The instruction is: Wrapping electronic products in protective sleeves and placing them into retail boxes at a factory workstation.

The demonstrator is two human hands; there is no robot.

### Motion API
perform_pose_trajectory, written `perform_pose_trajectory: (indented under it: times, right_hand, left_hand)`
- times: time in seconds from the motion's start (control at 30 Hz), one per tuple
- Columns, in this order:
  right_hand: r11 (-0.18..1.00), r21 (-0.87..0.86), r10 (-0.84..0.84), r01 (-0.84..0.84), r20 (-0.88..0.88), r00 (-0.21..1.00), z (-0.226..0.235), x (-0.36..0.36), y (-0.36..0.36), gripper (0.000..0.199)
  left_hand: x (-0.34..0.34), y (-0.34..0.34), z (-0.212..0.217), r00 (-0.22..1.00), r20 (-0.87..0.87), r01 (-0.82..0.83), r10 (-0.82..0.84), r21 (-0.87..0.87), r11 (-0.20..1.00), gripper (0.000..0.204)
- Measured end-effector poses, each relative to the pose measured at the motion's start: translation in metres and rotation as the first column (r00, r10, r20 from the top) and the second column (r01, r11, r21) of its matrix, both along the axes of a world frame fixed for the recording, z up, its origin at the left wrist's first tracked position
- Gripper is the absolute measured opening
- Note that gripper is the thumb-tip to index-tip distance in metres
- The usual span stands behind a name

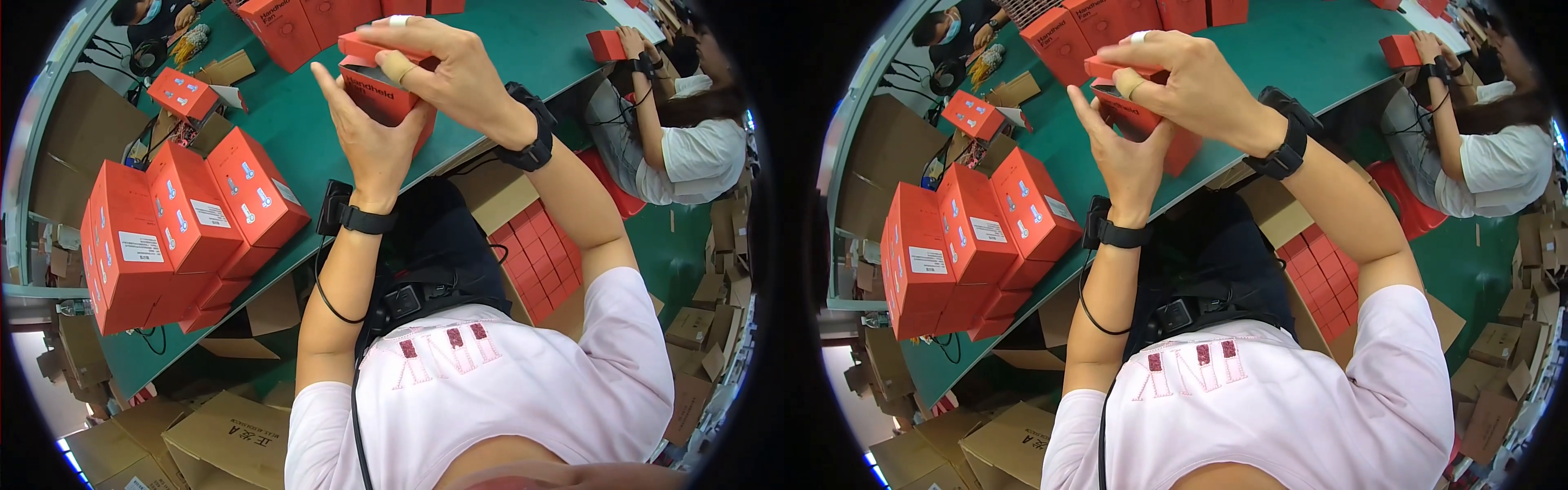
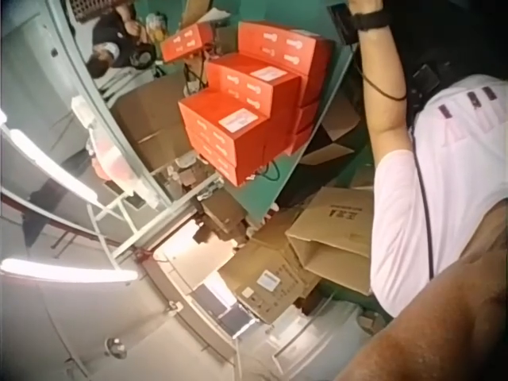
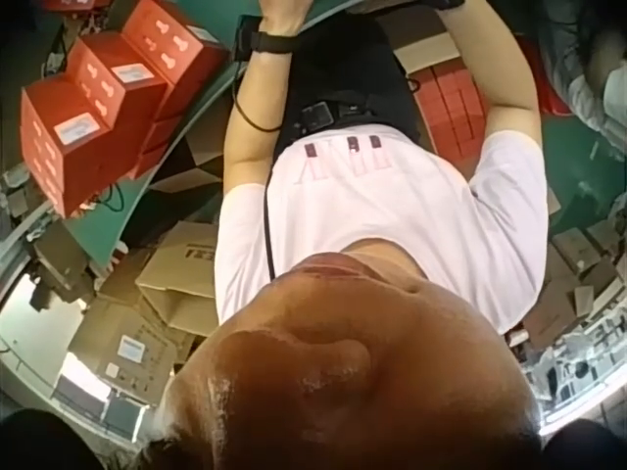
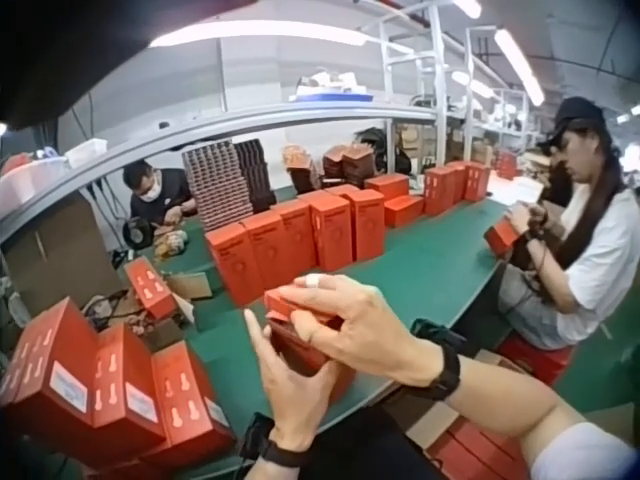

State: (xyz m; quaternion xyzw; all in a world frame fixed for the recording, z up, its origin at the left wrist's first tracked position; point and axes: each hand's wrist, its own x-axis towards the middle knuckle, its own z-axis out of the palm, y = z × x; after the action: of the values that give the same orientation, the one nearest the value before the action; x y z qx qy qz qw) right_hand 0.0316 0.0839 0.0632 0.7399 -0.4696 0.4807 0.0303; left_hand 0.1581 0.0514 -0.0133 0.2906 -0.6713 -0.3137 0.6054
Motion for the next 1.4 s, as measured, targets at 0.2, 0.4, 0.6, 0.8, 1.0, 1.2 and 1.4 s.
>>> perform_pose_trajectory:
  times: [0.2,0.4,0.6,0.8,1.0,1.2,1.4]
  right_hand:
    - [0.982,-0.152,-0.147,0.111,-0.253,0.956,-0.01,0.004,-0.001,0.027]
    - [0.972,-0.15,-0.227,0.183,-0.372,0.9,0.005,0.013,0.005,0.034]
    - [0.941,-0.192,-0.332,0.28,-0.344,0.878,-0.009,0.016,-0.016,0.032]
    - [0.951,-0.198,-0.307,0.236,-0.528,0.792,-0.015,0.016,-0.012,0.044]
    - [0.975,-0.005,-0.19,0.222,-0.532,0.825,0.001,0.024,0.008,0.083]
    - [0.894,0.173,-0.248,0.414,-0.577,0.778,0.029,0.02,-0.006,0.096]
    - [0.678,0.636,0.108,0.368,-0.581,0.807,0.076,-0.021,-0.059,0.074]
  left_hand:
    - [0.004,-0.003,0.001,0.984,0.162,-0.051,0.069,-0.109,0.993,0.11]
    - [0.002,-0.004,-0.005,0.99,0.128,-0.048,0.055,-0.056,0.997,0.103]
    - [0.001,0.001,-0.004,0.992,0.123,-0.018,0.018,-0.003,1.0,0.102]
    - [0.002,-0.007,-0.007,0.993,0.112,-0.026,0.03,-0.037,0.999,0.098]
    - [-0.001,-0.005,-0.017,0.996,0.021,0.083,-0.083,-0.029,0.996,0.09]
    - [0.015,0.005,-0.047,0.968,0.179,0.165,-0.178,0.086,0.983,0.107]
    - [0.032,0.035,-0.045,0.913,0.407,-0.039,0.004,0.077,0.996,0.102]
